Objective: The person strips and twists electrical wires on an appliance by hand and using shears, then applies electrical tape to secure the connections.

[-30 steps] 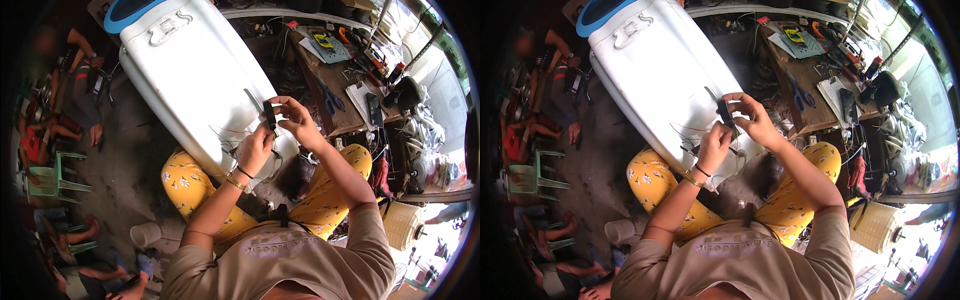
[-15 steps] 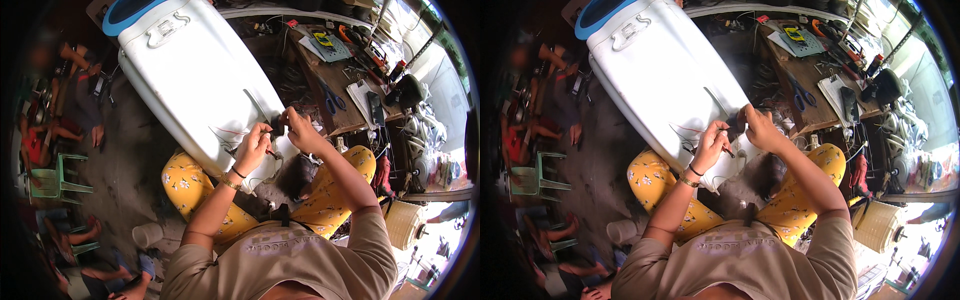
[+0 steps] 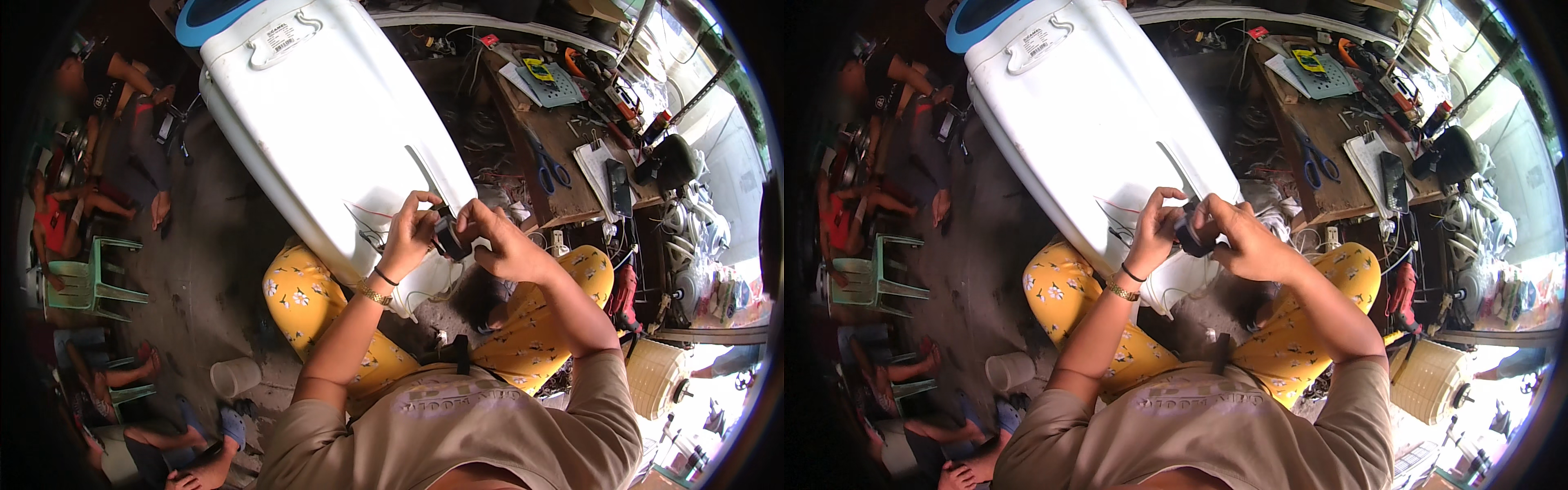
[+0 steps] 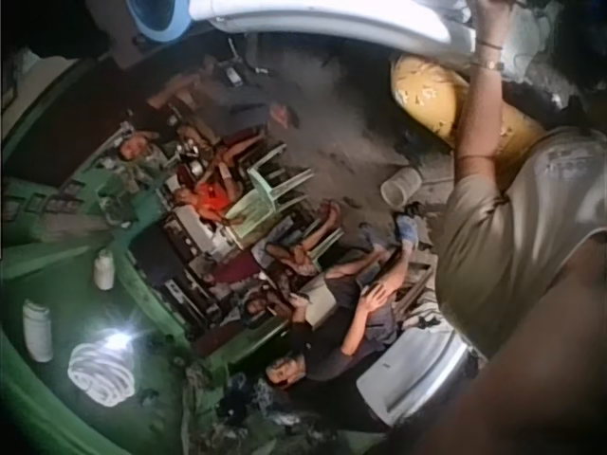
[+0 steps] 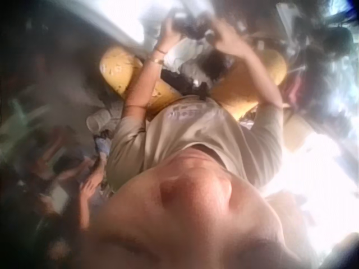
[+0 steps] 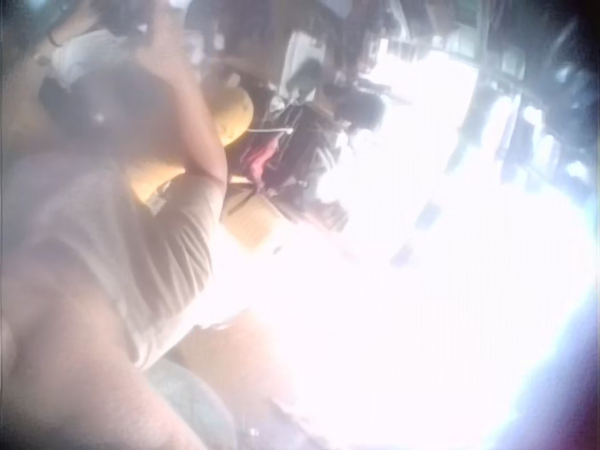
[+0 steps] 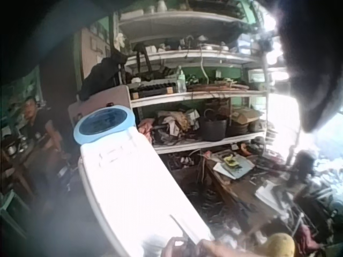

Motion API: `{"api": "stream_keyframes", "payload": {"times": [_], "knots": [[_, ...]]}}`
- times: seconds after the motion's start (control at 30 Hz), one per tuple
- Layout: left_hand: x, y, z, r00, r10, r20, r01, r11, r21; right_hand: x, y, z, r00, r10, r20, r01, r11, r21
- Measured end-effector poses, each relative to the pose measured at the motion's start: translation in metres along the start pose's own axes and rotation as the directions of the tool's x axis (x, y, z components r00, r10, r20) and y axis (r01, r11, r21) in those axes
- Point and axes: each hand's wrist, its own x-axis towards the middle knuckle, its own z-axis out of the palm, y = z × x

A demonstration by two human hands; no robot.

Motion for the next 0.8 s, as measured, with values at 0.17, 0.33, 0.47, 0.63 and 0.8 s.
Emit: {"api": "stream_keyframes", "payload": {"times": [0.17, 0.33, 0.47, 0.63, 0.8], "knots": [[-0.002, -0.004, -0.007, 0.951, -0.104, 0.290, 0.202, 0.922, -0.330, 0.006, 0.052, 0.003, 0.988, 0.071, -0.134, -0.093, 0.982, -0.167], [0.000, 0.002, -0.002, 0.963, -0.007, 0.271, 0.051, 0.987, -0.154, 0.036, 0.058, -0.001, 0.942, 0.130, -0.309, 0.086, 0.797, 0.597], [-0.004, -0.006, 0.006, 0.994, 0.026, 0.108, -0.034, 0.997, 0.074, 0.028, 0.037, -0.007, 0.967, 0.142, -0.209, 0.075, 0.631, 0.772], [0.000, -0.002, 0.004, 0.998, 0.034, -0.052, -0.034, 0.999, -0.004, 0.002, 0.019, 0.007, 0.999, -0.020, -0.031, 0.035, 0.776, 0.629], [-0.001, -0.005, -0.004, 0.987, -0.104, 0.123, 0.131, 0.963, -0.236, 0.003, 0.059, 0.019, 0.983, 0.037, -0.178, -0.030, 0.999, 0.042]]}}
